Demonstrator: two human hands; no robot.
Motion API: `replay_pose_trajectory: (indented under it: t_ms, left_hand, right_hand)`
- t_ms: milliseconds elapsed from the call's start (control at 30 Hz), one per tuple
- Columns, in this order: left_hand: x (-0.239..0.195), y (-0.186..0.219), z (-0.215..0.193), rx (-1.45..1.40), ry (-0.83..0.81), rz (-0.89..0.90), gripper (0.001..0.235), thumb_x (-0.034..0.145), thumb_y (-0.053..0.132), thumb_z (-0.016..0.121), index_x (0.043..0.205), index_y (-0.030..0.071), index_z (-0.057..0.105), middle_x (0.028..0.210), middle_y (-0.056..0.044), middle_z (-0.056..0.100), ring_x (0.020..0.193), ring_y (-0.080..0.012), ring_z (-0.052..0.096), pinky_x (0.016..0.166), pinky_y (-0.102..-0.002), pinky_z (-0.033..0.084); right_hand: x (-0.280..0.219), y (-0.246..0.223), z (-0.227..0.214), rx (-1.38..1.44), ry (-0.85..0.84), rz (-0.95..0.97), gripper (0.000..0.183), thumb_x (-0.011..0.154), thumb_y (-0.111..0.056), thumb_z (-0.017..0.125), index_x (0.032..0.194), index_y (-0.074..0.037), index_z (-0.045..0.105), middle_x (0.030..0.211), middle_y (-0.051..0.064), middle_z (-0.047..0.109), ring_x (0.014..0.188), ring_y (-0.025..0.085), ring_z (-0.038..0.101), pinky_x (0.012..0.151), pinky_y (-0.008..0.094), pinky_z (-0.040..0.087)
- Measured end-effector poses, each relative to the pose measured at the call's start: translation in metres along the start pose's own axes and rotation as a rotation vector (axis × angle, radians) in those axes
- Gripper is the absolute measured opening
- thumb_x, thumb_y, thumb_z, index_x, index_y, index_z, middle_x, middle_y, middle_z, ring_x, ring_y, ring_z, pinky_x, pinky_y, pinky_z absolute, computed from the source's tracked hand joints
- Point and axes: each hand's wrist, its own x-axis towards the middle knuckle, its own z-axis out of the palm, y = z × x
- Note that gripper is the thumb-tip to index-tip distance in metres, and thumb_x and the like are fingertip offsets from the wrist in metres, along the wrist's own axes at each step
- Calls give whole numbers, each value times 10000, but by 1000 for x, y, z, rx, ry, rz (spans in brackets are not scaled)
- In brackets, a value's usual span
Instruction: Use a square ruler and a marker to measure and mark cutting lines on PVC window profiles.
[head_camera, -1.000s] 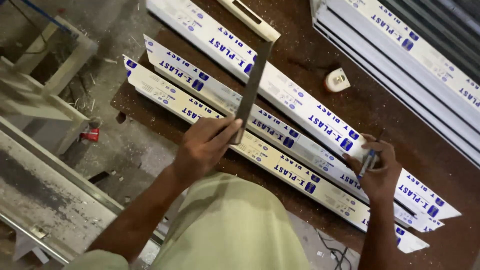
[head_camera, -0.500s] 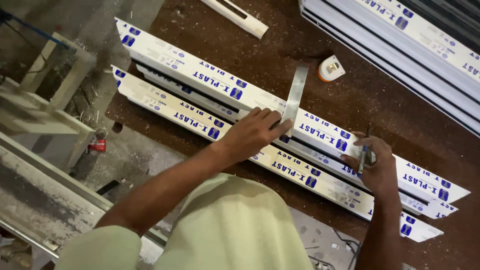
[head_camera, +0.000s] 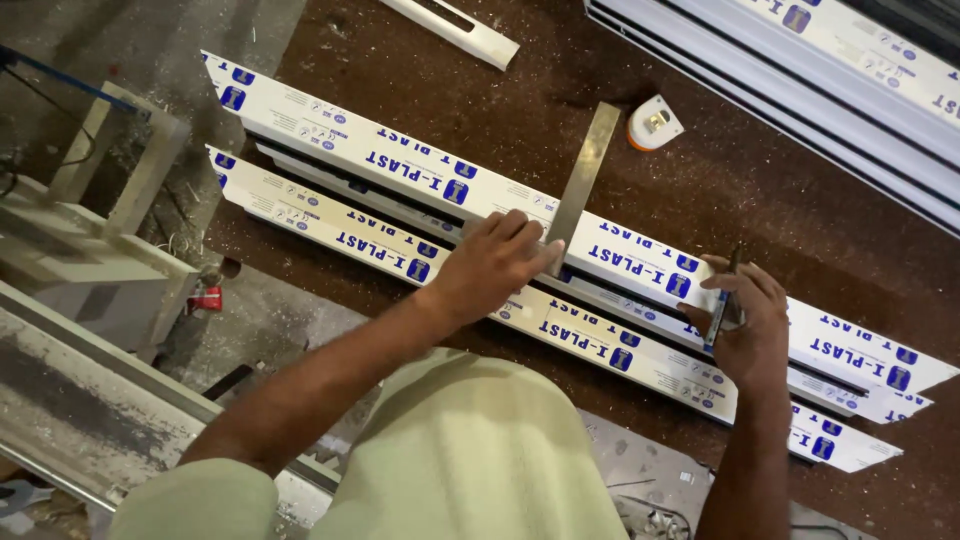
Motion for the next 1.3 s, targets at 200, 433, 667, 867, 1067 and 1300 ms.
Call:
replay_pose_trajectory:
  t_ms: [200,433,667,867,1067,1300]
  left_hand:
    - [6,-19,-4,49,-10,75,466,894,73,640,1357,122,646,1176,-98,558,1143,-274,521,999,-403,446]
    - [12,-42,-5,57,-27,171,490,921,138,690,1394,251,626,1316,-112,547,1305,-314,486,1138,-505,373]
    - [23,-58,-6,-10,-93,246,666,760,426,804,1391,368,599,1522,-167,441,1384,-409,446,1108,-677,297]
    - [25,-66,2,-139,-128,242,581,890,443,787,1428,357,585,1558,-173,435,1364,-383,473,1098,-592,357]
    - [21,-62,-5,-129,-70,260,619,841,446,798,1421,371,595,1542,-148,457,1351,-365,482,1103,-576,349]
    - [22,-61,-9,-148,-80,232,672,801,430,827,1423,377,579,1537,-147,451,1349,-372,486,1098,-579,345]
  right_hand:
    - [0,-6,-1,2,17,7,338,812,-162,859,1089,-109,672,1383,71,705,1379,258,615,1278,458,347]
    - [1,-11,-2,-24,17,23,347,784,-155,869,1071,-111,679,1385,60,704,1377,271,608,1248,448,367]
    - [2,-15,-3,-16,26,16,344,803,-172,862,1087,-109,677,1383,60,708,1364,255,627,1258,454,366]
    - [6,-25,16,208,91,72,365,886,-259,779,1193,-124,634,1398,127,692,1220,295,657,1220,490,437]
    - [36,-73,39,338,82,165,407,910,-350,754,1218,-119,623,1409,129,676,1175,281,676,1135,490,505]
    - [48,-86,48,-21,32,-85,545,772,-332,891,1186,-76,645,1383,94,678,1338,314,585,1187,490,367]
